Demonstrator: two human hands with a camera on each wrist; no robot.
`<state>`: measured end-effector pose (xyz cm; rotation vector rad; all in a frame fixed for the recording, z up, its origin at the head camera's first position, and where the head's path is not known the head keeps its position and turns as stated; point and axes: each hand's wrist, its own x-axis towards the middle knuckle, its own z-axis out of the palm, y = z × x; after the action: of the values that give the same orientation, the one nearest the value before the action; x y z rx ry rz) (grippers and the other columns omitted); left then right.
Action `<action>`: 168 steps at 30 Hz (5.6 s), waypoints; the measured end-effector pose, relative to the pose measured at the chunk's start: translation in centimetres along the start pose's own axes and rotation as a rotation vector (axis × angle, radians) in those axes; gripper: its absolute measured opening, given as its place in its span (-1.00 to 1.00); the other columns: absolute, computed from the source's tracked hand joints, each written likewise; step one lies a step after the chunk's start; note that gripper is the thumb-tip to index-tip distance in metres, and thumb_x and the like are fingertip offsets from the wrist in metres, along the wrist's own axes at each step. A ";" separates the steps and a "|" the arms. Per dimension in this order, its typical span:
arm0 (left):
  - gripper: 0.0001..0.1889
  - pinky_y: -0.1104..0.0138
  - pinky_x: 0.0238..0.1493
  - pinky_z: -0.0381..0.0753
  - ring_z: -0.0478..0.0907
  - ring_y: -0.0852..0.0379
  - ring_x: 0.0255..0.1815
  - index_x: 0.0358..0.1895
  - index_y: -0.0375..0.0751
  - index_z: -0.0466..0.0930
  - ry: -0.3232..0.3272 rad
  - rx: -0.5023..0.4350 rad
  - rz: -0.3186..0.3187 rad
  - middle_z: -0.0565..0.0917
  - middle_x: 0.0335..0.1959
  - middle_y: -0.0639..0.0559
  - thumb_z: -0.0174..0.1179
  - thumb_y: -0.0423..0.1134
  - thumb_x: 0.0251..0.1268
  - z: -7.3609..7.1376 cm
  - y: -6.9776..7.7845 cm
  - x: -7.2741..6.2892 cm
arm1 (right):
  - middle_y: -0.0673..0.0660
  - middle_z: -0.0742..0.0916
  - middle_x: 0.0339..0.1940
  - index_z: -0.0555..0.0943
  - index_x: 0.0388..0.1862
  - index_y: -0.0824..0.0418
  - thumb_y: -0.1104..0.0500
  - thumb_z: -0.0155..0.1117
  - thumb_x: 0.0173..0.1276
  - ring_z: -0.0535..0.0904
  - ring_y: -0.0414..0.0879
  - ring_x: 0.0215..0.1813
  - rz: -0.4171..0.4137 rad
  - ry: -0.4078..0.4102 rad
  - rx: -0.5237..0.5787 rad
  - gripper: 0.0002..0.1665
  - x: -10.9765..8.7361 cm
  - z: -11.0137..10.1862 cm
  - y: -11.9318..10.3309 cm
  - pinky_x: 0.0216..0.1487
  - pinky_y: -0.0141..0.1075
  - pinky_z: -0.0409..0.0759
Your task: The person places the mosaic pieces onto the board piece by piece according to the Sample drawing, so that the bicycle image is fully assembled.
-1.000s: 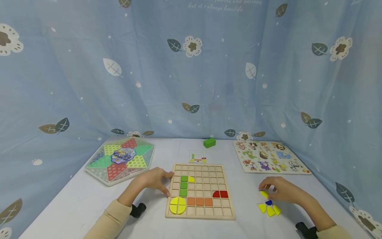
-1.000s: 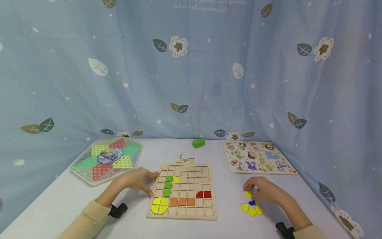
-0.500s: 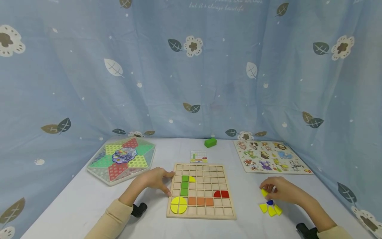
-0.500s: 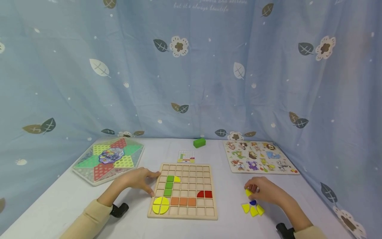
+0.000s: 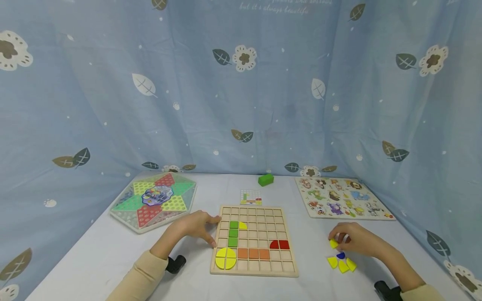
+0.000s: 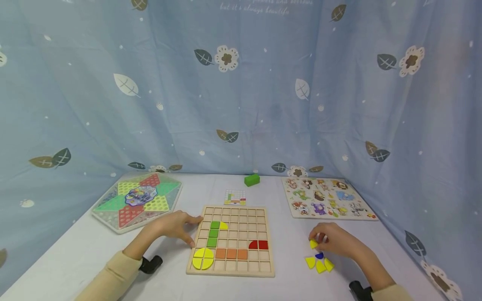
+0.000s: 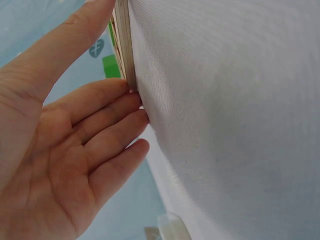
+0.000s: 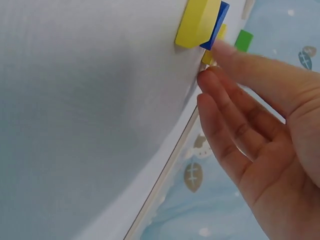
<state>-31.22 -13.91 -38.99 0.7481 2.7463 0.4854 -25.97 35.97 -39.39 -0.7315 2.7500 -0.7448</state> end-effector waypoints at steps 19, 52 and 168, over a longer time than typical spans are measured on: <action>-0.11 0.04 0.20 0.43 0.38 -0.13 0.32 0.31 -0.15 0.46 0.004 0.020 0.012 0.49 0.27 -0.19 0.56 0.04 -0.22 -0.1 0.1 -0.2 | -0.12 0.68 -0.31 0.69 -0.20 0.13 0.18 0.42 0.22 0.53 -0.34 -0.35 -0.084 0.027 -0.069 -0.83 0.4 -0.2 -0.7 -0.35 -0.39 0.60; -0.12 0.04 0.21 0.42 0.35 -0.12 0.33 0.32 -0.14 0.46 -0.007 0.002 0.003 0.47 0.29 -0.18 0.56 0.03 -0.20 -0.1 0.4 -0.4 | -0.18 0.67 -0.26 0.70 -0.19 0.03 0.19 0.46 0.18 0.56 -0.24 -0.28 -0.332 0.055 -0.097 -0.79 5.4 3.8 -8.8 -0.27 -0.33 0.61; -0.11 0.01 0.24 0.39 0.34 -0.16 0.34 0.31 -0.17 0.47 -0.003 0.000 0.001 0.50 0.27 -0.15 0.56 0.04 -0.21 -0.2 0.1 -0.2 | -0.24 0.62 -0.29 0.68 -0.25 0.00 0.45 0.41 0.06 0.49 -0.32 -0.30 -0.106 -0.060 -0.046 -0.62 -1.1 2.7 -5.6 -0.26 -0.35 0.60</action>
<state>-31.10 -13.99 -38.72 0.7502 2.7435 0.4846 -21.94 31.21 -38.73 -0.8998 2.6996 -0.6706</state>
